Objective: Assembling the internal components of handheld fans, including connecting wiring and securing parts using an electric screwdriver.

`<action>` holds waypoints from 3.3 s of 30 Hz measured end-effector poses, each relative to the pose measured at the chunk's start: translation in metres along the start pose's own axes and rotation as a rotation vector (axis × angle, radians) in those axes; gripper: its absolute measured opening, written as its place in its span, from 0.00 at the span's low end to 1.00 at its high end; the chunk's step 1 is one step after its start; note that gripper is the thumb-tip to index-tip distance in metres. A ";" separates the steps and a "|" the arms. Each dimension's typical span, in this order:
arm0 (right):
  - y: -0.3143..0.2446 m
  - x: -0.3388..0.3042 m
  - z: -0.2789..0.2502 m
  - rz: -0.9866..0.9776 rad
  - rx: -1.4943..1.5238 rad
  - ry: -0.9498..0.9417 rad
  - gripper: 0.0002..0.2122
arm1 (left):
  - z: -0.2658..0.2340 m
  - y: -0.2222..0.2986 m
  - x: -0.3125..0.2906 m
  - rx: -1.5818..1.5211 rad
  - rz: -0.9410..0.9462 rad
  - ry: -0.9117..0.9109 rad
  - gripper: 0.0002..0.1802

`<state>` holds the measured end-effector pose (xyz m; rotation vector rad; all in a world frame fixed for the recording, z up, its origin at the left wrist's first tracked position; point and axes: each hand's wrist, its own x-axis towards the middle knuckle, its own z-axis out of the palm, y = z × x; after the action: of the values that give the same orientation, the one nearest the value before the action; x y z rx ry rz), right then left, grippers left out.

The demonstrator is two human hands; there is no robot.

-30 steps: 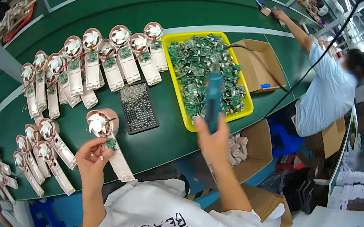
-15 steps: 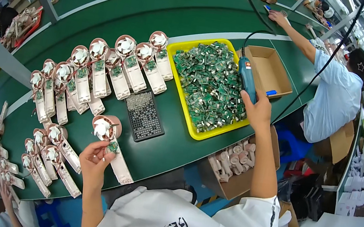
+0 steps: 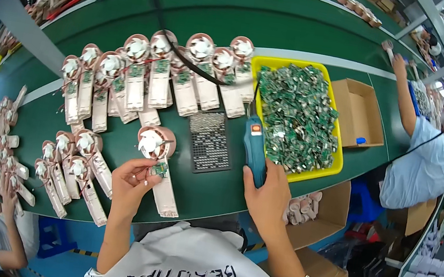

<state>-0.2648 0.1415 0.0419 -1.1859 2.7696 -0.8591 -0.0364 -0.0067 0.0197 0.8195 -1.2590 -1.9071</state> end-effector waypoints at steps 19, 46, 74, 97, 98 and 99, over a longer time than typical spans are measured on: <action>-0.085 0.160 0.081 -0.518 0.055 -0.122 0.22 | -0.014 0.048 0.033 0.135 0.054 0.055 0.17; -0.167 0.369 0.107 -0.456 0.522 0.439 0.11 | -0.038 0.149 0.373 0.367 0.298 -0.006 0.16; -0.254 0.571 0.386 -0.216 0.951 -0.343 0.31 | -0.164 0.068 0.685 0.625 0.279 0.159 0.18; -0.181 0.179 0.111 -0.607 0.489 0.152 0.20 | -0.137 0.123 0.127 1.642 0.732 0.471 0.31; -0.175 0.168 0.112 -0.616 0.415 0.091 0.20 | -0.142 0.118 0.122 1.634 0.625 0.462 0.32; -0.173 0.160 0.115 -0.623 0.420 0.096 0.20 | -0.148 0.115 0.118 1.637 0.631 0.470 0.32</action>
<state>-0.2389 -0.1183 0.0608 -1.9600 2.1014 -1.4697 0.0407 -0.2096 0.0644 1.2264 -2.2327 0.1402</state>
